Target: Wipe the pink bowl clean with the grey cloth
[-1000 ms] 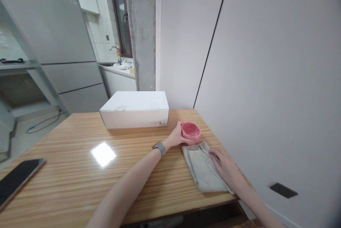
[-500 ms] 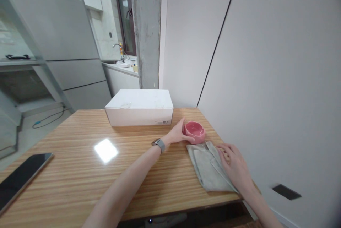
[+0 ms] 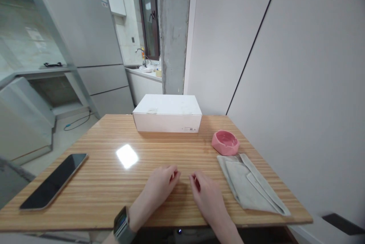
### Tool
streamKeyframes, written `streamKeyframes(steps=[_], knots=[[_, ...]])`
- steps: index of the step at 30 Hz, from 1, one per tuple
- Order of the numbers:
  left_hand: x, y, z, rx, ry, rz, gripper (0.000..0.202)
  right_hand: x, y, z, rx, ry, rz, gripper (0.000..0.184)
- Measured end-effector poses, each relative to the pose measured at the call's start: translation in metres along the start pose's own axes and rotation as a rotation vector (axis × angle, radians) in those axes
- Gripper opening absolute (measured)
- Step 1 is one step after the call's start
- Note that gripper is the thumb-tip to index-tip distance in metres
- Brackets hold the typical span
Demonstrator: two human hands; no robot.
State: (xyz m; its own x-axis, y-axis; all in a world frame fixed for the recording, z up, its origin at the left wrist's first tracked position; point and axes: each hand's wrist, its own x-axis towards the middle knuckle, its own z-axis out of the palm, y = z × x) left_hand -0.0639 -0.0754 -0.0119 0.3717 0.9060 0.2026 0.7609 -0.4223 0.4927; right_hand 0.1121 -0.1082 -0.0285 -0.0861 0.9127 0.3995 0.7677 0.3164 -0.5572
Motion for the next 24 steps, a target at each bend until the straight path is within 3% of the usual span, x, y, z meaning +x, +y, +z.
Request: streamKeyframes(steps=[3, 6, 24], knots=[[-0.021, -0.011, 0.005, 0.214, -0.019, -0.080, 0.031, -0.005, -0.014, 0.021, -0.180, -0.050, -0.022, 0.026], [-0.031, -0.016, 0.008, 0.262, -0.021, -0.091, 0.036, -0.011, -0.018, 0.029, -0.283, -0.033, -0.060, 0.025], [-0.035, -0.020, 0.010, 0.239, 0.016, -0.084, 0.029, -0.012, -0.015, 0.027, -0.312, -0.074, -0.117, 0.023]])
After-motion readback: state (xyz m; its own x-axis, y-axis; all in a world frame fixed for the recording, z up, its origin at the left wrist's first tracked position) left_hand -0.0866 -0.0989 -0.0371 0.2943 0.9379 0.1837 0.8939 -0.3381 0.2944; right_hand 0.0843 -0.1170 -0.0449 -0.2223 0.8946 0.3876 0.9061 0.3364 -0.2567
